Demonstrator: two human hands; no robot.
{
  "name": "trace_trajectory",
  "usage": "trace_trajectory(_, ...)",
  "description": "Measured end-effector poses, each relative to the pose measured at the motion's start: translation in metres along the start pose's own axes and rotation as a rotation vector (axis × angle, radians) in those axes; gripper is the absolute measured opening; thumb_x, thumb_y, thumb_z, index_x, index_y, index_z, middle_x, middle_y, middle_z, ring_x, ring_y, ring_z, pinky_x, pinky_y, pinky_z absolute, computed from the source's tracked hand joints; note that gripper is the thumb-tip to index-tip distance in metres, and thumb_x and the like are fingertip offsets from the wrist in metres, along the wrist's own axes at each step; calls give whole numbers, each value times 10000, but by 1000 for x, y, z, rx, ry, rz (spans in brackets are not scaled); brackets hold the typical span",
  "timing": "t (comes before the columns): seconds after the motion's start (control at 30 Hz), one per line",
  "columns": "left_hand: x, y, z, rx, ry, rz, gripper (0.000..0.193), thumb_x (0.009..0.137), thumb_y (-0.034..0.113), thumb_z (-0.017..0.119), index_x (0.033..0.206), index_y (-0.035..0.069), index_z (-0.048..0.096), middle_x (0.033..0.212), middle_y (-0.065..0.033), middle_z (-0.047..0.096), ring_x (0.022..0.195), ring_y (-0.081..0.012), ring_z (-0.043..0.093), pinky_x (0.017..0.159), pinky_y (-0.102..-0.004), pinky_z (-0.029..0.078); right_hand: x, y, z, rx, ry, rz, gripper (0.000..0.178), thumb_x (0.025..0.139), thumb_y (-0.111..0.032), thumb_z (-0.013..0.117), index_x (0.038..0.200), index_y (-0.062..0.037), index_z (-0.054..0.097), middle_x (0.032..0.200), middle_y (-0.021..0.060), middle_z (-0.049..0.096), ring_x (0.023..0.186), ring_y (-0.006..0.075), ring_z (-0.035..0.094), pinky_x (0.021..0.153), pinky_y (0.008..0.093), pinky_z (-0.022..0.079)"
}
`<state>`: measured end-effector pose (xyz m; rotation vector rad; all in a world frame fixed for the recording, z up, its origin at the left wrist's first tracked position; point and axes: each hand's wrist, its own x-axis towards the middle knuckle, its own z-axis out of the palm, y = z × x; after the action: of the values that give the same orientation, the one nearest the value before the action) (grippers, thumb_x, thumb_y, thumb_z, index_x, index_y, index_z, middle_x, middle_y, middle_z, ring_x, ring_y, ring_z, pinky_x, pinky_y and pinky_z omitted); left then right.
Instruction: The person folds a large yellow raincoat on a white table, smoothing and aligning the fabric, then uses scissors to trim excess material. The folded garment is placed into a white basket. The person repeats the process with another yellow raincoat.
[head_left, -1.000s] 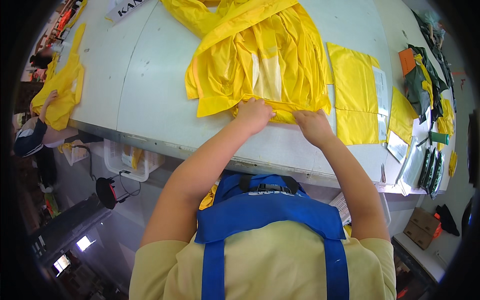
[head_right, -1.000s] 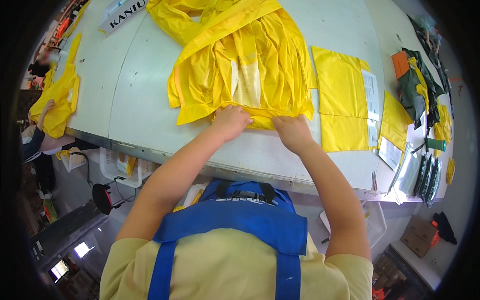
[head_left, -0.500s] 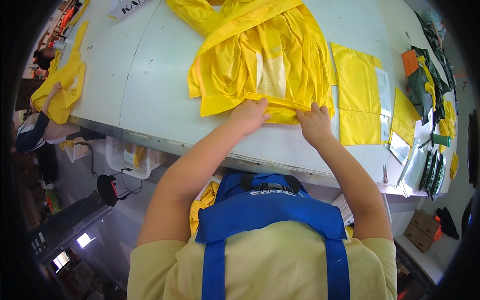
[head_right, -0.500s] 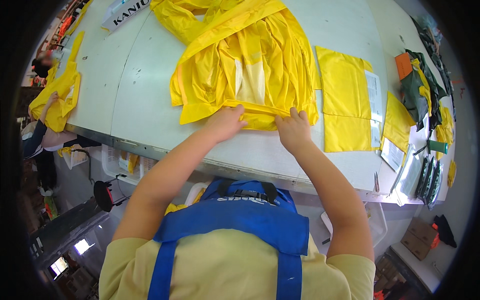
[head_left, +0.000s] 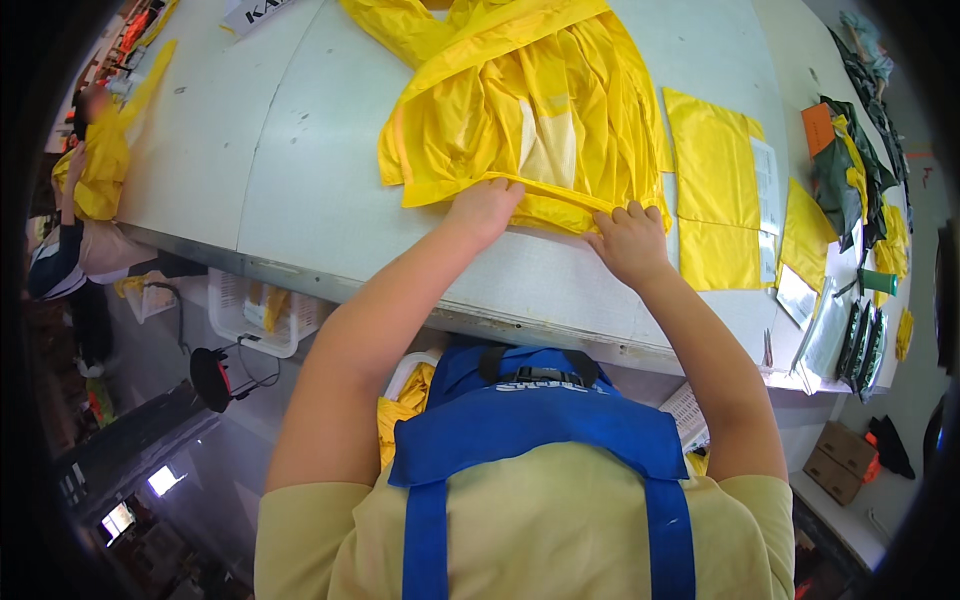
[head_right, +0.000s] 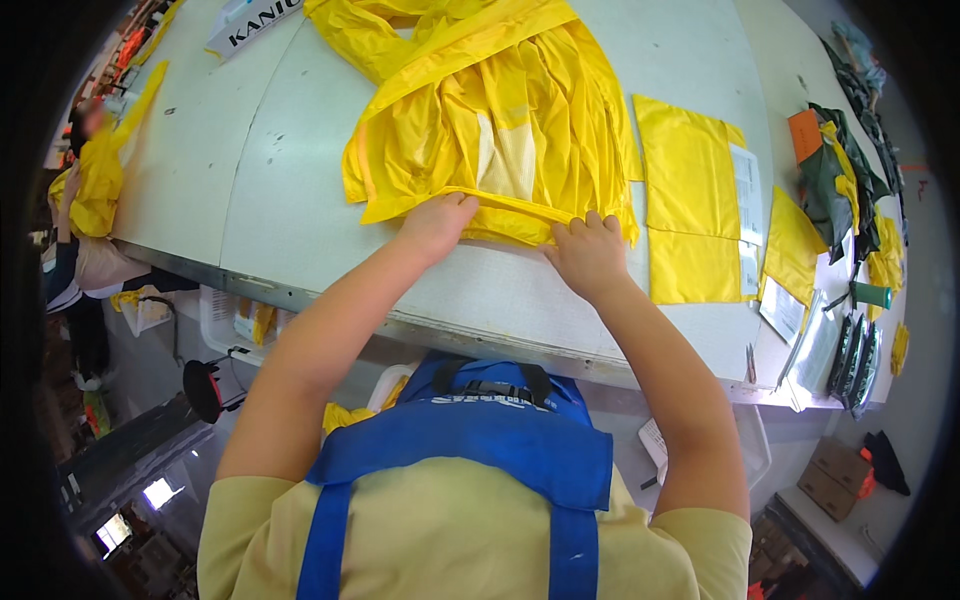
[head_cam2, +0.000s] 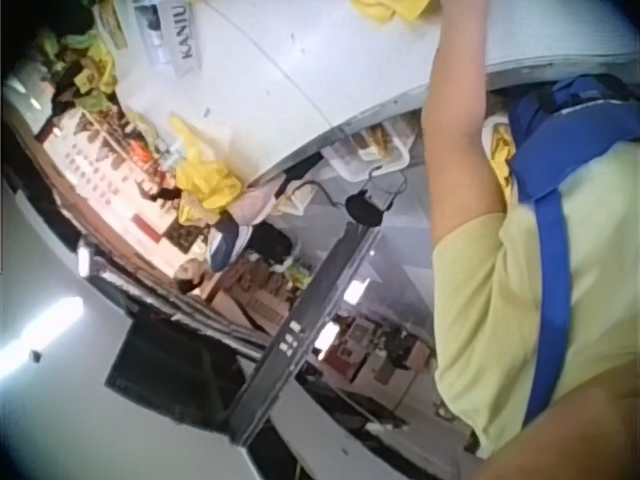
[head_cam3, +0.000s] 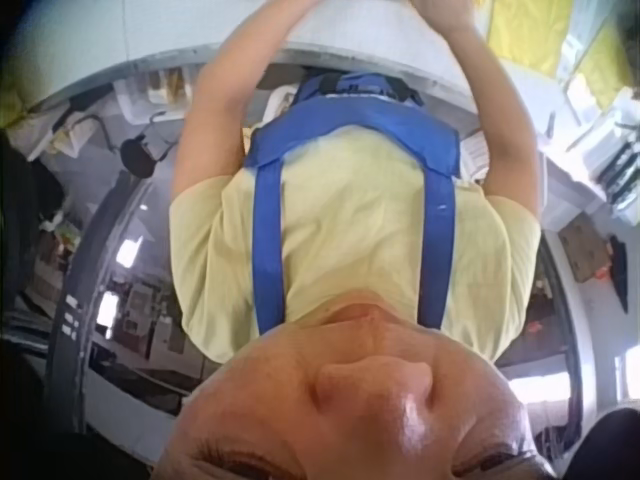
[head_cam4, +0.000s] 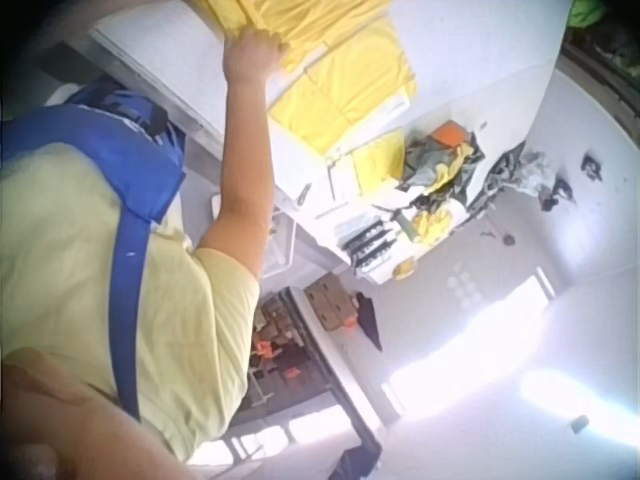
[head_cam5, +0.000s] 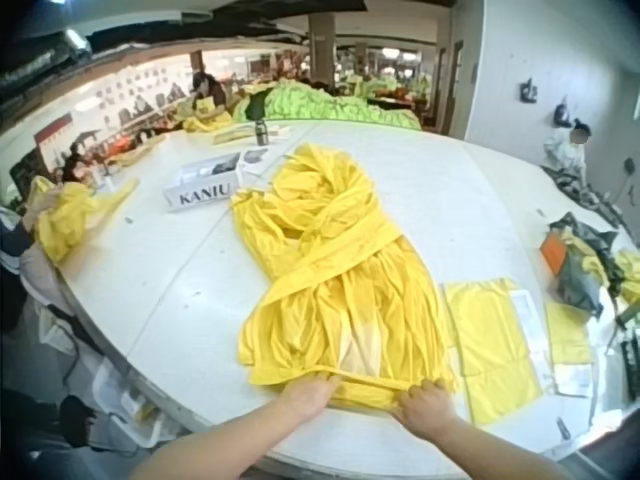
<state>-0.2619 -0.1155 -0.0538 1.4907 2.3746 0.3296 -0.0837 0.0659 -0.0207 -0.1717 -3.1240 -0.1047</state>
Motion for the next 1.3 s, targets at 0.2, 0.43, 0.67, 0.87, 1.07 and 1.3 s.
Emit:
trace_trajectory(0.2, -21, -10, 0, 125, 156, 204, 235, 818, 218, 624, 979, 46, 626, 1098, -110, 584, 1054, -309, 526, 807, -410, 480, -9, -2, -4, 78, -25, 79, 205, 844, -322, 603, 852, -119, 632, 841, 49, 586, 849, 236, 549, 711, 393, 400)
trace_trajectory(0.43, -51, -20, -25, -42, -305, 77, 197, 790, 197, 654, 911, 41, 647, 1107, -125, 580, 985, -302, 542, 818, -413, 466, -36, -26, 16, 276, -71, 69, 118, 803, -201, 626, 821, -84, 638, 829, 83, 573, 850, 269, 551, 710, 407, 453)
trace_trajectory(0.67, -48, 71, 23, -167, 64, 306, 210, 790, 115, 590, 975, 18, 600, 923, -153, 601, 923, -314, 556, 807, -422, 455, -43, -54, 27, 334, 28, 164, 90, 772, -184, 639, 761, -99, 615, 835, 88, 530, 850, 273, 535, 706, 401, 447)
trace_trajectory(0.87, -42, 120, 63, -243, 178, 133, 239, 743, 143, 655, 963, 53, 627, 985, -130, 569, 916, -306, 535, 802, -417, 451, -68, -36, 43, 724, 64, 342, 91, 733, -107, 672, 797, -73, 617, 924, 116, 577, 909, 318, 552, 775, 412, 454)
trace_trajectory(1.07, -42, 127, 74, -150, 230, 57, 115, 723, 183, 687, 814, 114, 696, 981, -65, 545, 965, -293, 491, 809, -422, 422, -91, -17, 49, 782, 186, 306, 114, 760, -73, 647, 870, -45, 638, 977, 131, 615, 907, 334, 567, 816, 406, 453)
trace_trajectory(1.3, -31, 134, 64, -320, 164, -181, 153, 716, 254, 744, 751, 109, 706, 930, -55, 567, 964, -288, 488, 811, -420, 398, -78, -13, 30, 1091, 7, 399, 114, 784, -80, 628, 869, -3, 632, 832, 150, 626, 842, 324, 582, 788, 382, 456)
